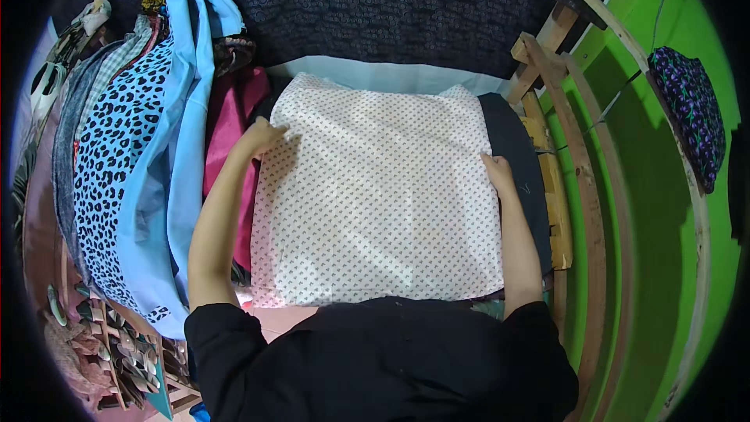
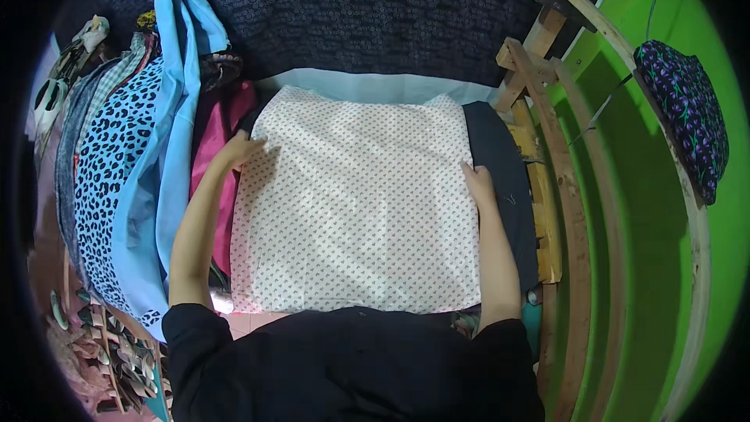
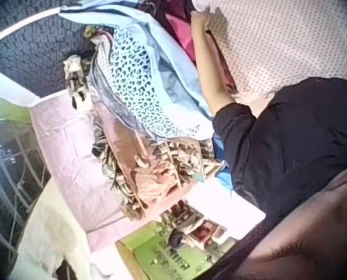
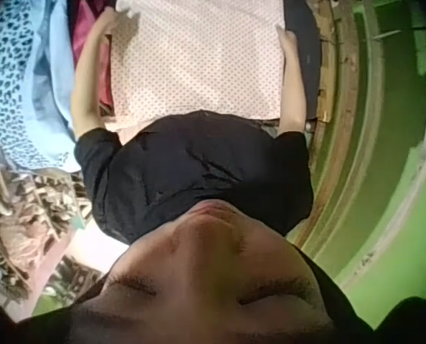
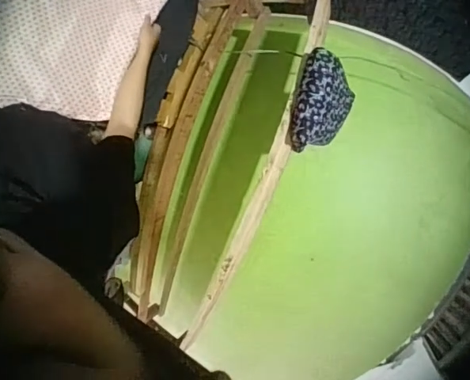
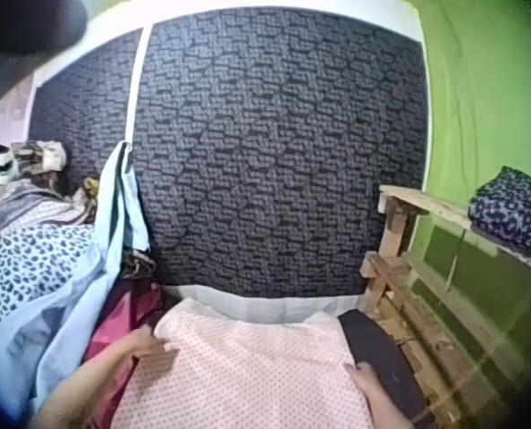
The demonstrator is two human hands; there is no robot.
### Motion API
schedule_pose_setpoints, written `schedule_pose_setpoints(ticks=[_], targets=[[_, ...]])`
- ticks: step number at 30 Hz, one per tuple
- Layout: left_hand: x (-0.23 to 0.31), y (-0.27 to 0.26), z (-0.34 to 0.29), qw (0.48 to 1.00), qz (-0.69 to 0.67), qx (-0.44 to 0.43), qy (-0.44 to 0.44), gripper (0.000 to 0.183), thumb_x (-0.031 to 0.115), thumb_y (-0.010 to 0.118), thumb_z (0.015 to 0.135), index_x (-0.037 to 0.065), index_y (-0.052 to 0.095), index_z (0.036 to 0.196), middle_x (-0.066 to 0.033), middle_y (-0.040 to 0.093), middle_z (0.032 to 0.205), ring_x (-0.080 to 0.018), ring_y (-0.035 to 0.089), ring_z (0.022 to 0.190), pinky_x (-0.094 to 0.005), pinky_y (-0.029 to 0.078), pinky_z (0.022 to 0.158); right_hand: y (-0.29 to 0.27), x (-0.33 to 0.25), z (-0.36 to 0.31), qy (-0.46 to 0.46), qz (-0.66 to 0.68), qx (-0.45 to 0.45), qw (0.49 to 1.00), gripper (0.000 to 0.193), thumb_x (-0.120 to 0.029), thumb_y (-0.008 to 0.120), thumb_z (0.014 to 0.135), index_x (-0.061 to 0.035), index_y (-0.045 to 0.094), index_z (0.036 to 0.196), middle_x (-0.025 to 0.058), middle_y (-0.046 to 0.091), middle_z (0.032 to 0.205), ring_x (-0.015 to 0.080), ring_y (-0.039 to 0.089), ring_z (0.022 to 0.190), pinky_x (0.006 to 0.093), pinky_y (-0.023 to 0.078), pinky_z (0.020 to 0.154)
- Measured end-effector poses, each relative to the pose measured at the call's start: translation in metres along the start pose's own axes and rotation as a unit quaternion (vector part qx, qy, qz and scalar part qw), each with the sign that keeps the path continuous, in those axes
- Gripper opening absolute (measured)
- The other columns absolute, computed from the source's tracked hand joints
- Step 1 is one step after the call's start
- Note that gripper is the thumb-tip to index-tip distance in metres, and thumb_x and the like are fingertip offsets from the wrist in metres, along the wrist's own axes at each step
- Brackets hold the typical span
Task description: Folding several pieces of fabric with different patterns and placing them on a shelf.
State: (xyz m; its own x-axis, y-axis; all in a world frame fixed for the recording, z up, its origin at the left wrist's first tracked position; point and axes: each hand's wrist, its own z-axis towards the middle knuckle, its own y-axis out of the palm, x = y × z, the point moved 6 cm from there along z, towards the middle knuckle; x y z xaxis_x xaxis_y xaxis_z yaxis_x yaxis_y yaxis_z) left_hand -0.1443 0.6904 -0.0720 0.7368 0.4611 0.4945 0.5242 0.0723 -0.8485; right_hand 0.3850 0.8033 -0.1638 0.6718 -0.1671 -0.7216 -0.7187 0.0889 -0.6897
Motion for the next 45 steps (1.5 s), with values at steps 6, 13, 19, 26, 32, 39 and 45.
schedule_pose_setpoints(ticks=[6, 13, 19, 26, 32, 39, 45], targets=[[-0.008, 0.023, -0.012, 0.984, -0.008, -0.167, -0.054, 0.050, 0.034, 0.064, 0.074, -0.010, 0.057, 0.097, -0.0191, 0.060, 0.085, -0.0254, 0.061, 0.071, -0.0378, 0.050, 0.051, 0.011, -0.006, -0.016, 0.092, 0.183, -0.179, 0.962, 0.040, -0.027, 0.054, 0.081, 0.0077, 0.057, 0.101, 0.0149, 0.061, 0.095, 0.0203, 0.059, 0.086, 0.0281, 0.044, 0.075], [-0.011, -0.002, -0.019, 0.931, -0.335, -0.137, -0.046, 0.027, 0.030, 0.066, 0.076, 0.004, 0.058, 0.077, -0.0017, 0.055, 0.065, -0.0107, 0.054, 0.053, -0.0255, 0.045, 0.046, -0.031, -0.046, -0.019, 0.034, 0.323, -0.193, 0.926, 0.028, -0.012, 0.056, 0.080, 0.0060, 0.055, 0.101, 0.0140, 0.060, 0.097, 0.0193, 0.059, 0.085, 0.0284, 0.045, 0.077], [0.018, -0.080, -0.007, 0.879, -0.466, -0.088, 0.051, 0.029, 0.029, 0.058, 0.083, 0.001, 0.061, 0.090, -0.0069, 0.063, 0.084, -0.0150, 0.060, 0.070, -0.0260, 0.048, 0.062, -0.096, -0.121, 0.012, -0.080, 0.388, -0.139, 0.908, 0.023, -0.012, 0.052, 0.080, 0.0043, 0.059, 0.095, 0.0098, 0.062, 0.091, 0.0162, 0.057, 0.082, 0.0264, 0.042, 0.074], [0.061, -0.146, 0.045, 0.856, -0.509, -0.051, 0.082, 0.028, 0.027, 0.055, 0.084, 0.007, 0.056, 0.103, -0.0045, 0.061, 0.095, -0.0175, 0.059, 0.082, -0.0321, 0.048, 0.071, -0.146, -0.209, 0.052, -0.143, 0.329, -0.027, 0.933, 0.024, -0.015, 0.050, 0.083, 0.0018, 0.059, 0.096, 0.0068, 0.060, 0.092, 0.0155, 0.054, 0.085, 0.0264, 0.039, 0.075], [0.139, -0.183, 0.050, 0.822, -0.536, 0.013, 0.193, 0.027, 0.027, 0.052, 0.086, 0.007, 0.055, 0.105, -0.0043, 0.060, 0.096, -0.0162, 0.057, 0.085, -0.0307, 0.045, 0.073, -0.187, -0.239, 0.087, -0.197, 0.372, 0.030, 0.906, 0.022, -0.012, 0.048, 0.083, 0.0008, 0.058, 0.098, 0.0065, 0.058, 0.096, 0.0140, 0.050, 0.090, 0.0273, 0.035, 0.082], [0.087, -0.167, -0.031, 0.796, -0.552, -0.019, 0.248, 0.032, 0.015, 0.052, 0.086, -0.004, 0.050, 0.111, -0.0101, 0.059, 0.102, -0.0158, 0.058, 0.090, -0.0271, 0.045, 0.079, -0.185, -0.179, -0.027, -0.231, 0.471, 0.055, 0.850, 0.026, -0.008, 0.047, 0.084, 0.0029, 0.057, 0.104, 0.0077, 0.059, 0.101, 0.0143, 0.053, 0.096, 0.0257, 0.037, 0.086], [-0.002, -0.031, -0.113, 0.866, -0.477, -0.018, 0.146, 0.031, 0.013, 0.054, 0.082, -0.006, 0.054, 0.107, -0.0082, 0.059, 0.100, -0.0133, 0.054, 0.090, -0.0264, 0.040, 0.080, -0.102, 0.008, -0.107, -0.080, 0.164, 0.137, 0.974, 0.022, -0.014, 0.055, 0.079, -0.0011, 0.058, 0.097, 0.0070, 0.055, 0.102, 0.0231, 0.045, 0.102, 0.0320, 0.031, 0.092]])
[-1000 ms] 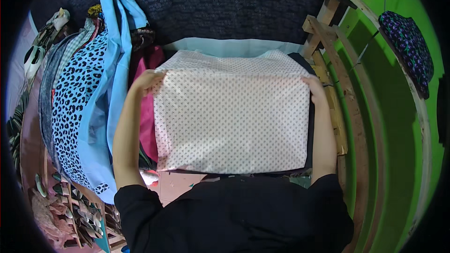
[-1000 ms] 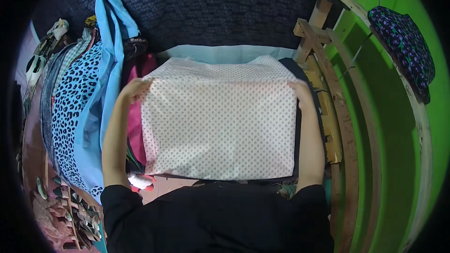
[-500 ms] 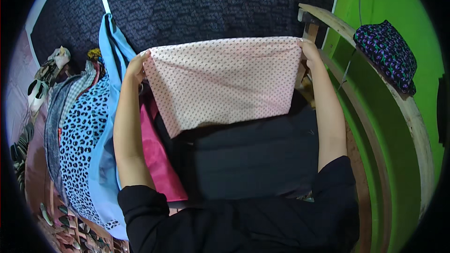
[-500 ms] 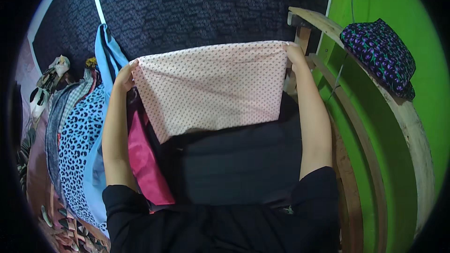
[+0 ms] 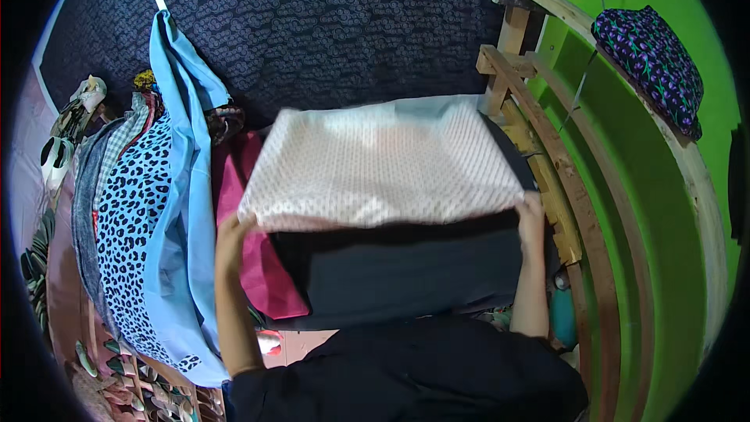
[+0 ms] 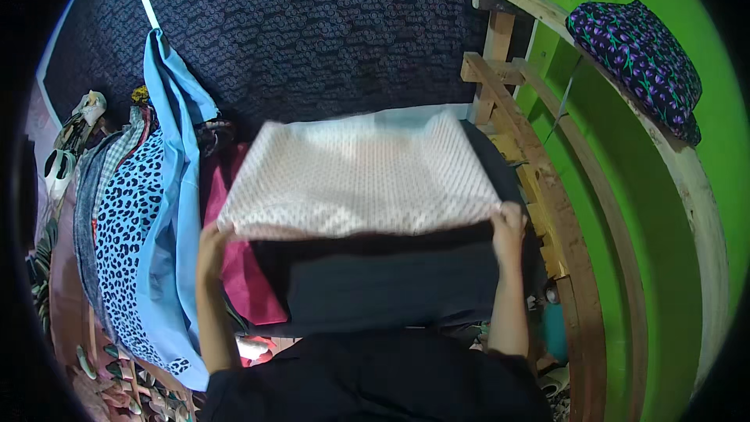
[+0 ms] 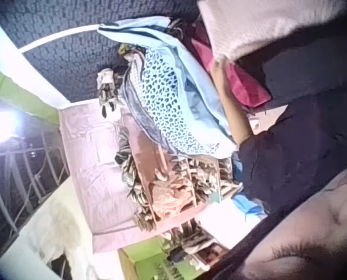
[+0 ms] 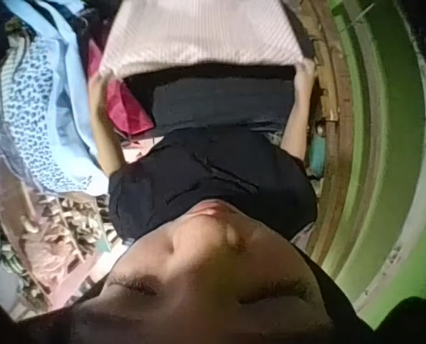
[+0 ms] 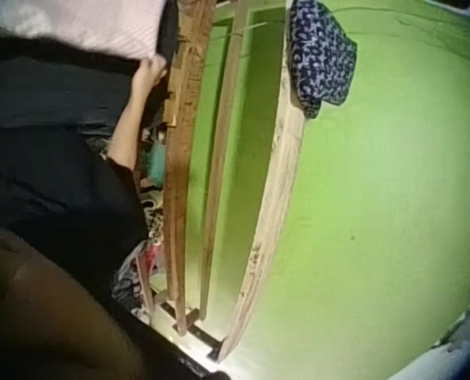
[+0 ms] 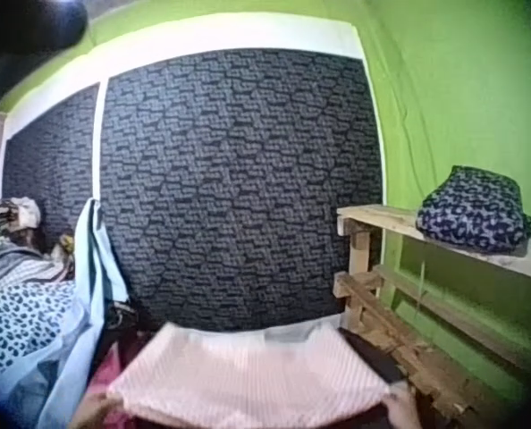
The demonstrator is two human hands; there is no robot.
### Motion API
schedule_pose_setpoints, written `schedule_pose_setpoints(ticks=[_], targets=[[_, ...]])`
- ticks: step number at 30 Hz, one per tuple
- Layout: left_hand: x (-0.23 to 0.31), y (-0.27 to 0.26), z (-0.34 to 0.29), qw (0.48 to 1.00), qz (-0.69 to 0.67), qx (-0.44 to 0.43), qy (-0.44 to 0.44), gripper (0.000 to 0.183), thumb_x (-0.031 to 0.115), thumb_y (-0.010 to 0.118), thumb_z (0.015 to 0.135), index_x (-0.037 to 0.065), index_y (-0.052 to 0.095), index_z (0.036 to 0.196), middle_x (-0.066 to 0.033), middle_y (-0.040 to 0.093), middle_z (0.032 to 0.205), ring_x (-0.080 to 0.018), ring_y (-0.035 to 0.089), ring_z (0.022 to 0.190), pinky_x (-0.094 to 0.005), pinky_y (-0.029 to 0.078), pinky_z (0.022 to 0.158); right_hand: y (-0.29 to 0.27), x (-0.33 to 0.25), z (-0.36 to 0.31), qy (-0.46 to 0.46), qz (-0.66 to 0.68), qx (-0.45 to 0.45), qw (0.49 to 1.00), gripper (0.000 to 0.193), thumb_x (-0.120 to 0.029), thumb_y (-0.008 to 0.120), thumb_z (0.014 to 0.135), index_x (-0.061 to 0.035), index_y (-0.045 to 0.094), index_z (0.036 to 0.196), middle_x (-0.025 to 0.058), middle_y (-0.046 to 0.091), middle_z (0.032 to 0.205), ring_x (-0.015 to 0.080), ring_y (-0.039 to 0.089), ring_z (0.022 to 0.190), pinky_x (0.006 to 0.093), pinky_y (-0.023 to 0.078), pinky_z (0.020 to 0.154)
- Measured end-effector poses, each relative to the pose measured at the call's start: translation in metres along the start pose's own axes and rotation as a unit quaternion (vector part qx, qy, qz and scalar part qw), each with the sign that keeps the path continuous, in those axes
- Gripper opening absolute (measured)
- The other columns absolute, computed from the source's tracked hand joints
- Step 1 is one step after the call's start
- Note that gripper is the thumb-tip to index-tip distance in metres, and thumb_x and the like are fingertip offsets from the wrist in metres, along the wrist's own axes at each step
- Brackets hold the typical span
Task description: Folding several pieces of fabric with different patterns and placing them on a shelf.
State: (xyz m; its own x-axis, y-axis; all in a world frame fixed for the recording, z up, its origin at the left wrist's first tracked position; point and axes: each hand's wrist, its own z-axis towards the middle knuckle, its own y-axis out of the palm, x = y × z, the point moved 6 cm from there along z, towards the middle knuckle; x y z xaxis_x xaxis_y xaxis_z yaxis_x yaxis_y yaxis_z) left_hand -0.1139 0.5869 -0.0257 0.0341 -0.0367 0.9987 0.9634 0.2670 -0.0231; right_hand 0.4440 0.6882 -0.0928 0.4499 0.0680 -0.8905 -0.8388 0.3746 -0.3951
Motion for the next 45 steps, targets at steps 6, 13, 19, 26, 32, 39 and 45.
schedule_pose_setpoints(ticks=[6, 13, 19, 26, 32, 39, 45], targets=[[-0.069, 0.002, -0.096, 0.994, 0.024, 0.093, -0.049, 0.018, 0.012, 0.055, 0.083, -0.004, 0.057, 0.091, -0.0024, 0.059, 0.083, -0.0081, 0.052, 0.076, -0.0226, 0.040, 0.070, -0.002, 0.031, -0.072, 0.067, -0.157, -0.069, 0.983, 0.024, -0.023, 0.060, 0.076, -0.0031, 0.061, 0.089, 0.0062, 0.055, 0.100, 0.0274, 0.043, 0.101, 0.0386, 0.028, 0.090], [-0.073, -0.001, -0.119, 0.985, 0.036, 0.167, 0.001, 0.022, 0.019, 0.058, 0.085, -0.002, 0.058, 0.087, -0.0013, 0.058, 0.077, -0.0062, 0.050, 0.068, -0.0209, 0.039, 0.064, -0.014, 0.035, -0.067, 0.026, -0.139, -0.060, 0.988, 0.023, -0.026, 0.060, 0.076, -0.0040, 0.059, 0.084, 0.0042, 0.056, 0.099, 0.0260, 0.043, 0.101, 0.0389, 0.027, 0.088], [-0.107, -0.015, -0.144, 0.975, 0.100, 0.186, -0.073, 0.015, 0.015, 0.060, 0.082, 0.000, 0.058, 0.084, 0.0000, 0.057, 0.076, -0.0062, 0.051, 0.069, -0.0194, 0.039, 0.063, -0.027, 0.049, -0.086, 0.078, -0.229, -0.045, 0.969, 0.022, -0.022, 0.060, 0.076, -0.0067, 0.058, 0.091, 0.0045, 0.054, 0.106, 0.0274, 0.040, 0.107, 0.0494, 0.024, 0.090], [0.035, 0.005, -0.182, 0.804, 0.394, 0.413, 0.171, 0.033, 0.009, 0.058, 0.077, -0.002, 0.053, 0.108, -0.0141, 0.052, 0.109, -0.0252, 0.050, 0.100, -0.0346, 0.037, 0.088, 0.034, -0.057, -0.084, -0.162, -0.157, -0.027, 0.974, 0.041, -0.018, 0.057, 0.076, -0.0136, 0.048, 0.116, 0.0126, 0.045, 0.120, 0.0311, 0.037, 0.115, 0.0479, 0.025, 0.094], [-0.030, 0.166, -0.050, 0.750, 0.611, -0.072, 0.243, 0.051, 0.046, 0.042, 0.085, 0.015, 0.045, 0.125, -0.0156, 0.038, 0.130, -0.0282, 0.031, 0.124, -0.0519, 0.017, 0.100, 0.144, -0.106, -0.105, -0.317, -0.272, -0.258, 0.871, 0.047, -0.033, 0.049, 0.084, -0.0169, 0.041, 0.127, 0.0164, 0.035, 0.132, 0.0325, 0.030, 0.124, 0.0480, 0.020, 0.101], [-0.094, 0.116, -0.009, 0.761, 0.624, -0.084, 0.154, 0.062, 0.053, 0.041, 0.082, 0.013, 0.039, 0.129, -0.0193, 0.033, 0.133, -0.0337, 0.028, 0.125, -0.0537, 0.008, 0.102, 0.128, -0.018, -0.044, -0.195, -0.428, -0.243, 0.849, 0.056, -0.050, 0.038, 0.085, -0.0171, 0.036, 0.131, 0.0139, 0.028, 0.138, 0.0309, 0.021, 0.129, 0.0527, 0.012, 0.103], [-0.086, 0.123, -0.006, 0.782, 0.603, -0.123, 0.097, 0.061, 0.047, 0.044, 0.082, 0.010, 0.037, 0.130, -0.0203, 0.031, 0.134, -0.0342, 0.029, 0.125, -0.0558, 0.009, 0.101, 0.056, -0.024, -0.022, -0.123, -0.443, -0.106, 0.882, 0.058, -0.043, 0.049, 0.082, -0.0093, 0.038, 0.128, 0.0161, 0.035, 0.132, 0.0312, 0.023, 0.127, 0.0585, 0.009, 0.100]])
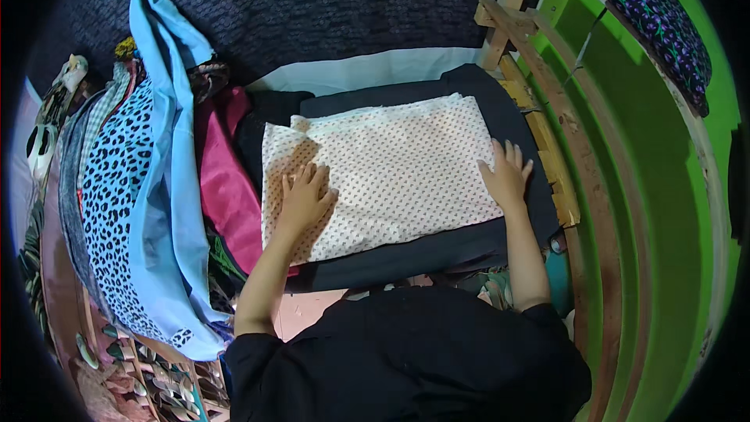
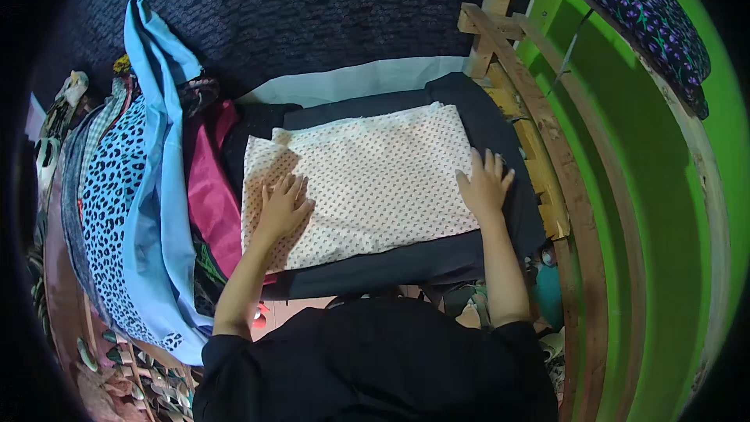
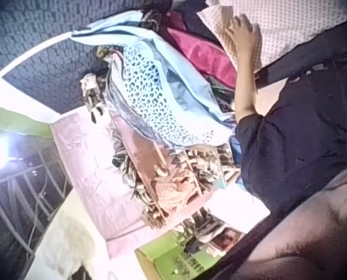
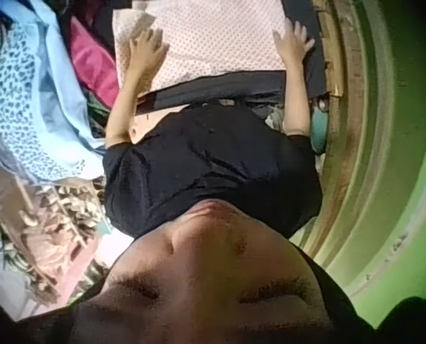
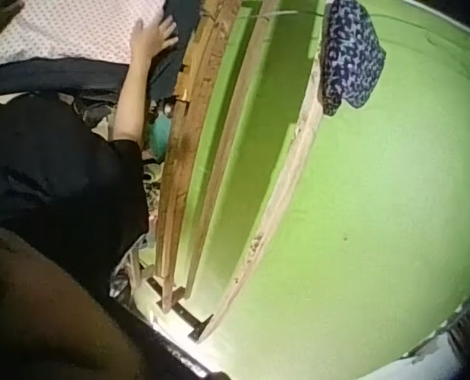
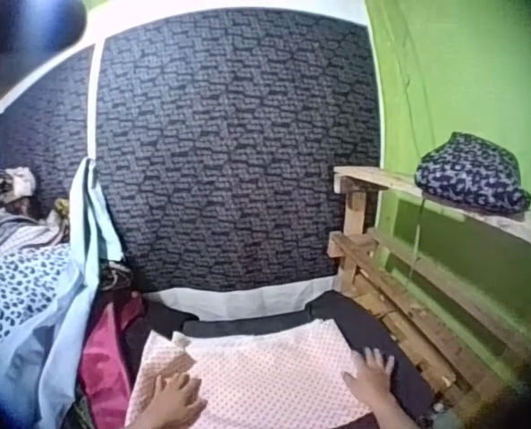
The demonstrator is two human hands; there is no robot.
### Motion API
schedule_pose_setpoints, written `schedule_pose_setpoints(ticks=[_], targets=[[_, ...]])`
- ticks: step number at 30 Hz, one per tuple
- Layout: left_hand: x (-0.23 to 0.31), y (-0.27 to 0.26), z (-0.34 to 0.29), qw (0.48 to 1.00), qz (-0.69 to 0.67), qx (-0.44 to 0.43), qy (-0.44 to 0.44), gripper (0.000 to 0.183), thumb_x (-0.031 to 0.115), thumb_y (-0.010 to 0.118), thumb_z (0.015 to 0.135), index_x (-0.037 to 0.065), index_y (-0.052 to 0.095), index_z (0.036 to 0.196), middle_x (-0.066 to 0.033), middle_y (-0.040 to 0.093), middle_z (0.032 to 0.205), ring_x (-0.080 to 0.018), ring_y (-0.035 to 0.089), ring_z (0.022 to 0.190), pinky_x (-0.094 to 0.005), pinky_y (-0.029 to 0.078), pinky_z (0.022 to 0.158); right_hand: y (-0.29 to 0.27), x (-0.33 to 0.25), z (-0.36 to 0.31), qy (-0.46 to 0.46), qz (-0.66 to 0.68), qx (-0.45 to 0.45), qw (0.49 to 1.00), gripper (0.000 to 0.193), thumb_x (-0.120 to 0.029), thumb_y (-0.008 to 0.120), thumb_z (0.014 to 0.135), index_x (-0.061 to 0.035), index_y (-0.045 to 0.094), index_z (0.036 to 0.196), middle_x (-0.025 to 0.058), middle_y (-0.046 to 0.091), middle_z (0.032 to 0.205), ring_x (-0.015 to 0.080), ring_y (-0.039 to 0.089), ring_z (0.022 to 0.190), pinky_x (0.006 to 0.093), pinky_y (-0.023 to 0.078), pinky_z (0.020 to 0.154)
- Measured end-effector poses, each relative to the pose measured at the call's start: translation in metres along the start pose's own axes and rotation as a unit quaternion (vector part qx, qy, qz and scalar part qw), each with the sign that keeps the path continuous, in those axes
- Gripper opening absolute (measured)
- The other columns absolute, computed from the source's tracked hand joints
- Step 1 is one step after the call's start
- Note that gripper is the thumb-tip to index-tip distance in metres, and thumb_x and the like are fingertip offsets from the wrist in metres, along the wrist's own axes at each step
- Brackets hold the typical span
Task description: Folding several pieces of fabric with different patterns and placing them on a shelf.
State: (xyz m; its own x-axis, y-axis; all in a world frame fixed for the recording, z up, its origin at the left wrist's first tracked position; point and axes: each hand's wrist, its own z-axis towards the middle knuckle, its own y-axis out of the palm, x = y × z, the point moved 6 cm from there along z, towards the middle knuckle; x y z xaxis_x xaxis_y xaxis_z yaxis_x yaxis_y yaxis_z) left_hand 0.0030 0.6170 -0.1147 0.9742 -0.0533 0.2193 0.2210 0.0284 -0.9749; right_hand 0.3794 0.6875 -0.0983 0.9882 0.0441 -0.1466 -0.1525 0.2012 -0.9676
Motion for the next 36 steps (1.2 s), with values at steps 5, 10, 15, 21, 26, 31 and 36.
schedule_pose_setpoints(ticks=[5, 10, 15, 21, 26, 31, 36], targets=[[0.061, -0.017, 0.001, 0.991, -0.129, -0.019, 0.031, 0.054, 0.040, 0.044, 0.085, 0.011, 0.037, 0.130, -0.0197, 0.033, 0.133, -0.0333, 0.030, 0.125, -0.0569, 0.010, 0.101, -0.011, 0.022, -0.046, 0.175, 0.048, -0.059, 0.982, 0.056, -0.043, 0.058, 0.075, -0.0043, 0.050, 0.116, 0.0170, 0.042, 0.124, 0.0313, 0.030, 0.121, 0.0647, 0.008, 0.096], [0.129, 0.038, -0.010, 0.989, -0.052, -0.048, 0.129, 0.060, 0.047, 0.040, 0.085, 0.012, 0.031, 0.133, -0.0209, 0.027, 0.136, -0.0338, 0.025, 0.127, -0.0572, 0.015, 0.100, 0.011, 0.034, -0.063, 0.194, 0.056, -0.076, 0.976, 0.051, -0.039, 0.060, 0.072, -0.0031, 0.055, 0.108, 0.0154, 0.050, 0.115, 0.0307, 0.037, 0.116, 0.0652, 0.007, 0.097], [0.143, 0.062, -0.009, 0.989, -0.019, 0.007, 0.149, 0.063, 0.047, 0.042, 0.083, 0.011, 0.030, 0.133, -0.0249, 0.026, 0.135, -0.0371, 0.025, 0.126, -0.0594, 0.017, 0.097, 0.012, 0.061, -0.052, 0.196, 0.244, -0.078, 0.947, 0.040, -0.028, 0.066, 0.068, -0.0010, 0.055, 0.096, 0.0157, 0.061, 0.091, 0.0326, 0.058, 0.082, 0.0413, 0.042, 0.082], [0.141, 0.056, -0.008, 0.987, -0.034, 0.023, 0.157, 0.063, 0.047, 0.044, 0.082, 0.010, 0.032, 0.132, -0.0245, 0.028, 0.134, -0.0371, 0.027, 0.125, -0.0592, 0.018, 0.096, 0.023, 0.074, -0.043, 0.202, 0.391, 0.053, 0.896, 0.032, -0.023, 0.066, 0.070, 0.0059, 0.056, 0.081, 0.0255, 0.058, 0.077, 0.0280, 0.060, 0.081, 0.0335, 0.045, 0.070], [0.137, 0.033, -0.007, 0.967, -0.196, -0.102, 0.129, 0.056, 0.041, 0.047, 0.083, 0.009, 0.038, 0.128, -0.0214, 0.032, 0.134, -0.0317, 0.030, 0.125, -0.0532, 0.021, 0.099, 0.026, 0.070, -0.041, 0.199, 0.326, -0.025, 0.924, 0.034, -0.026, 0.057, 0.079, 0.0085, 0.056, 0.082, 0.0217, 0.059, 0.078, 0.0298, 0.057, 0.077, 0.0333, 0.043, 0.067], [0.098, 0.026, 0.003, 0.906, -0.418, -0.019, 0.067, 0.046, 0.035, 0.044, 0.087, 0.005, 0.047, 0.121, -0.0208, 0.044, 0.124, -0.0326, 0.042, 0.115, -0.0359, 0.031, 0.098, -0.061, -0.033, -0.027, 0.065, 0.346, 0.069, 0.934, 0.021, -0.015, 0.058, 0.077, 0.0047, 0.057, 0.085, 0.0186, 0.059, 0.071, 0.0230, 0.058, 0.065, 0.0314, 0.043, 0.060], [0.056, 0.016, 0.005, 0.703, -0.690, -0.125, -0.115, 0.063, 0.051, 0.030, 0.089, 0.005, 0.030, 0.131, -0.0144, 0.044, 0.126, -0.0255, 0.041, 0.116, -0.0427, 0.035, 0.092, -0.068, -0.167, -0.038, -0.242, 0.249, 0.021, 0.937, 0.017, -0.017, 0.061, 0.074, -0.0047, 0.063, 0.085, 0.0133, 0.062, 0.077, 0.0281, 0.059, 0.074, 0.0382, 0.040, 0.082]])
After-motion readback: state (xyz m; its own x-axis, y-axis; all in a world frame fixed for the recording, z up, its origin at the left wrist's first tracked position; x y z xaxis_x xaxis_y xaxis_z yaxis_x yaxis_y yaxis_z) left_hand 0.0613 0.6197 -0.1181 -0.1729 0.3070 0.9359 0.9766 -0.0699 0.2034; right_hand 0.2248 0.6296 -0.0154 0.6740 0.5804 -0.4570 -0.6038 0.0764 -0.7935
